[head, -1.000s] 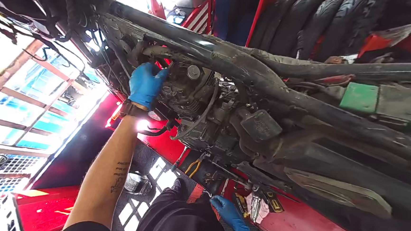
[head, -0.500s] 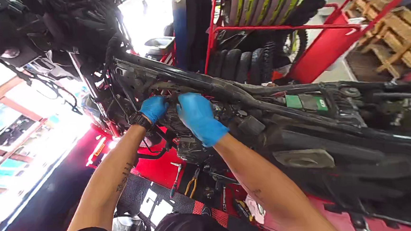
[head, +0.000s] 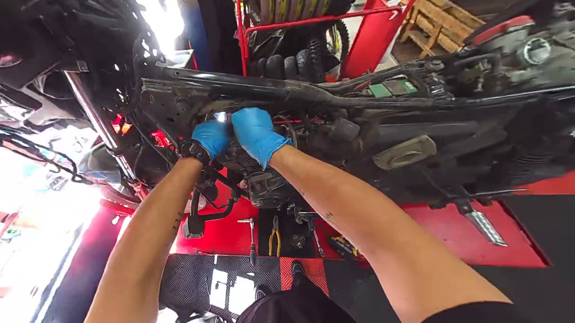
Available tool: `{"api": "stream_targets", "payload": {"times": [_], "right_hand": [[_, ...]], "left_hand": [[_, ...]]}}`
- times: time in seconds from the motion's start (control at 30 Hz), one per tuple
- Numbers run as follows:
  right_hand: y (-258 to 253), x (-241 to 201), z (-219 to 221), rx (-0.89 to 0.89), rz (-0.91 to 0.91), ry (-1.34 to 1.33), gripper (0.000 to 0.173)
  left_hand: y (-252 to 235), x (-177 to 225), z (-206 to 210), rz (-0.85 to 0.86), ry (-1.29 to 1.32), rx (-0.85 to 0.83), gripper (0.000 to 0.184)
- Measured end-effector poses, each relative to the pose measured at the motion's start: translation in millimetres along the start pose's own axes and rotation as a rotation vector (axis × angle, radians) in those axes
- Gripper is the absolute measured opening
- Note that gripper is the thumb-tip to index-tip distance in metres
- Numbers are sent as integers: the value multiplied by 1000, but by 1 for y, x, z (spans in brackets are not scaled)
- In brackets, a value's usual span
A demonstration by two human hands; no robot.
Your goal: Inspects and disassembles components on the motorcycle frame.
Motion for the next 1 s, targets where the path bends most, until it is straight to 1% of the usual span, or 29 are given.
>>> {"api": "stream_targets", "payload": {"times": [0.1,0.2,0.23,0.3,0.4,0.57,0.7,0.8,0.9,1.0], "right_hand": [[-3,0,2,-3,34,-7,11],[-4,-8,5,-11,40,10,9],[-4,-9,5,-20,42,13,9],[-5,-9,2,-44,46,9,9],[-8,-12,2,-44,45,58,9],[-2,-16,1,-48,22,25,9],[-6,-15,1,-36,3,81,11],[-7,-17,-1,-53,-21,72,15],[-10,-15,-4,-41,-16,90,13],[-13,-16,3,-45,-36,121,12]], "left_hand": [[3,-4,-3,114,-97,-27,33],[7,-8,0,207,-44,91,29],[6,-11,2,227,-20,122,31],[3,-15,6,213,22,138,38],[0,-16,4,152,23,113,42],[7,-5,-2,101,-13,42,39],[4,-8,4,103,4,106,40],[8,-6,0,69,-8,101,36],[6,-6,3,71,-57,80,42],[4,-8,8,23,-28,117,41]]}}
Point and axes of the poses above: each hand's wrist, its own y-axis away from the middle knuckle, its own z-axis out of the palm, x = y × z, the point moved 4 cm from there along -y, towards the middle knuckle, and after that the axes turned 5 degrees about y, right-handed, at the moved point
